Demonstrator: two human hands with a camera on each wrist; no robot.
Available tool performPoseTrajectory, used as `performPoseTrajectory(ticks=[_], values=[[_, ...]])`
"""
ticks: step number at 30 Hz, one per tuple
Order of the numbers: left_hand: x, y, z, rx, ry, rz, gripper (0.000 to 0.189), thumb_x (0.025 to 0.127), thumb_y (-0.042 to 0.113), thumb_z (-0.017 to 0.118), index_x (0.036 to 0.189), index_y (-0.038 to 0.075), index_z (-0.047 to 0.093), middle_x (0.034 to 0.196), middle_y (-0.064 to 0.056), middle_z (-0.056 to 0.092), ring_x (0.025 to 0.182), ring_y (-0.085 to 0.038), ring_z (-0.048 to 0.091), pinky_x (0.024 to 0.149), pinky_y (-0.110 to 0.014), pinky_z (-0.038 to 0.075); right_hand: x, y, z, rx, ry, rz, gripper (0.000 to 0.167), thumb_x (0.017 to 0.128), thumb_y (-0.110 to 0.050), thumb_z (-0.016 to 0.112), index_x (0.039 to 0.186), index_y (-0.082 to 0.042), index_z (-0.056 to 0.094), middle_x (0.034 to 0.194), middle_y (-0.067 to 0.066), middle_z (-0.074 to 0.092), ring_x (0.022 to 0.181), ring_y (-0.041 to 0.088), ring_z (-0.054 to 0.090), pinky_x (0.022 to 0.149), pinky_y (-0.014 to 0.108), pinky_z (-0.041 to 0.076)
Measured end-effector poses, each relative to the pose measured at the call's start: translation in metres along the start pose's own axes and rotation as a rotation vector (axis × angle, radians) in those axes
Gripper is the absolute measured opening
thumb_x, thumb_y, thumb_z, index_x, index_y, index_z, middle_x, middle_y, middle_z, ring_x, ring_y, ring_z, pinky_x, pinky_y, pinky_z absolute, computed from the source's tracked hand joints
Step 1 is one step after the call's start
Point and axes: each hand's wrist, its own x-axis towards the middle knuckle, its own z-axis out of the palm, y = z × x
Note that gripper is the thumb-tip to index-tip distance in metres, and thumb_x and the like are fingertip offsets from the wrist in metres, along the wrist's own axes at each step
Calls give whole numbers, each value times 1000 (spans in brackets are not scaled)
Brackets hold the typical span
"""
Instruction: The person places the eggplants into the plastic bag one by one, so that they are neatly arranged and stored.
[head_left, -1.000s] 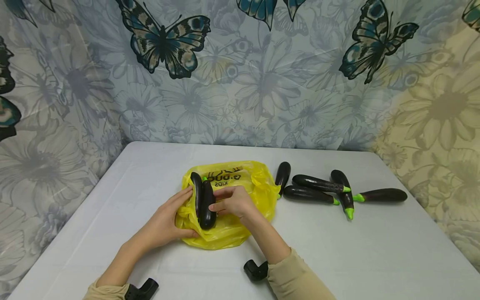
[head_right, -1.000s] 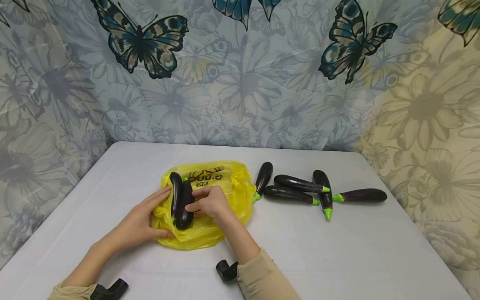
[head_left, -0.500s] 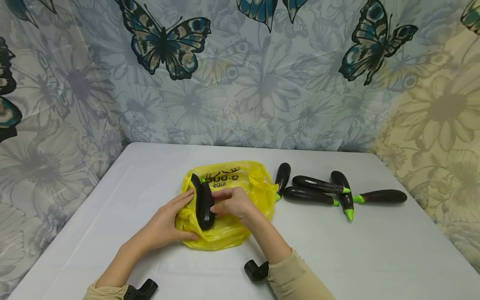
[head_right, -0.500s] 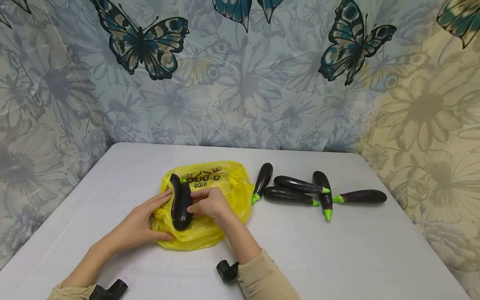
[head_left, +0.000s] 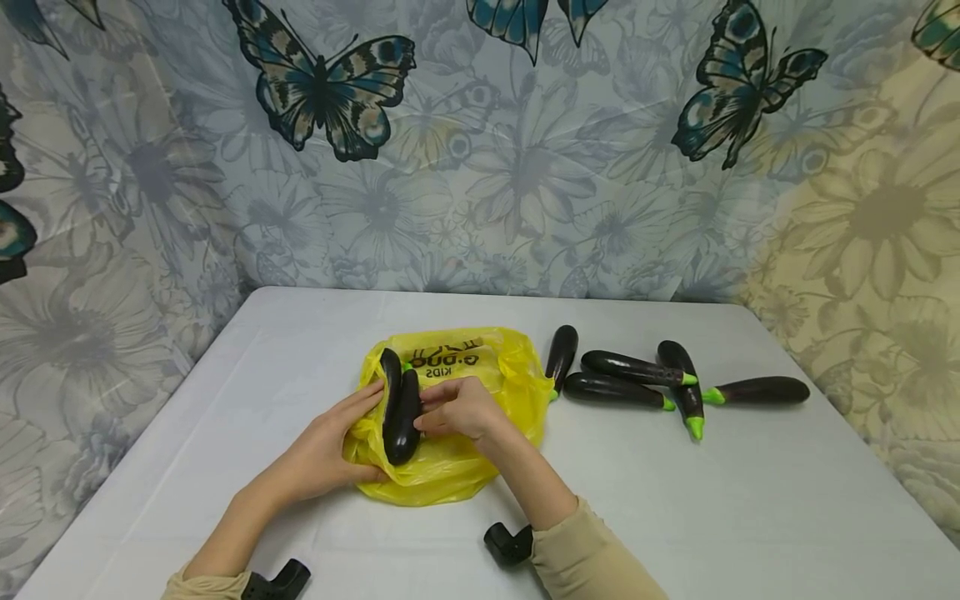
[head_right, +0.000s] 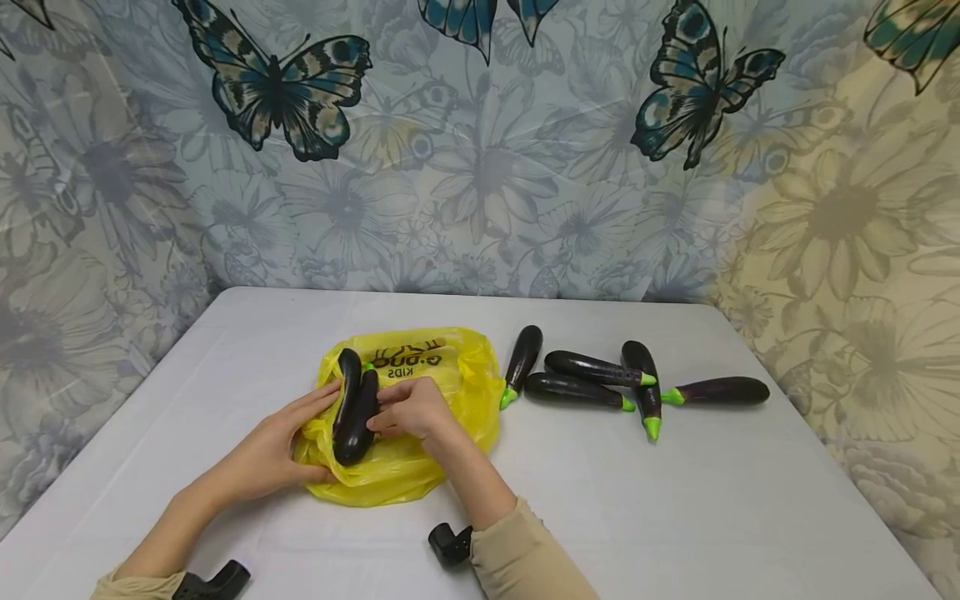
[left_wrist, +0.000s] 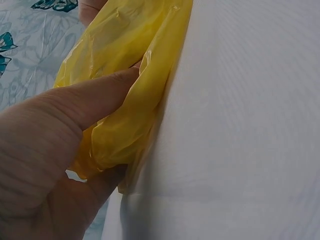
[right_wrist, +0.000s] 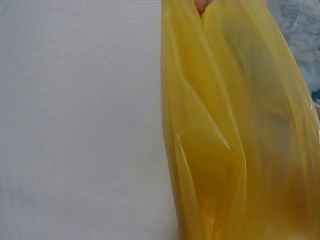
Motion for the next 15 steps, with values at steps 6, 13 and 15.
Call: performPoseTrajectory(ticks=[6,13,15], values=[[-1,2,0,2,-5,-19,103,68,33,91,152,6,38,159,0,26,143,-30,25,110,-56,27,0,0,0,14,0,7,36,73,10,80,108,5,69,95,16,67,80,25,70,74,36,58],[-1,2,0,11,-4,-6,97,73,32,88,151,5,38,159,-2,26,143,-31,25,110,-56,26,-1,-2,-3,0,-6,9,34,75,8,80,108,6,69,95,16,68,80,25,69,75,39,58],[-1,1,0,17,-1,3,95,75,34,87,151,5,38,159,-2,27,143,-31,25,110,-56,26,-1,-3,-3,-5,0,3,33,76,6,79,108,6,69,94,16,68,80,26,70,75,39,58]])
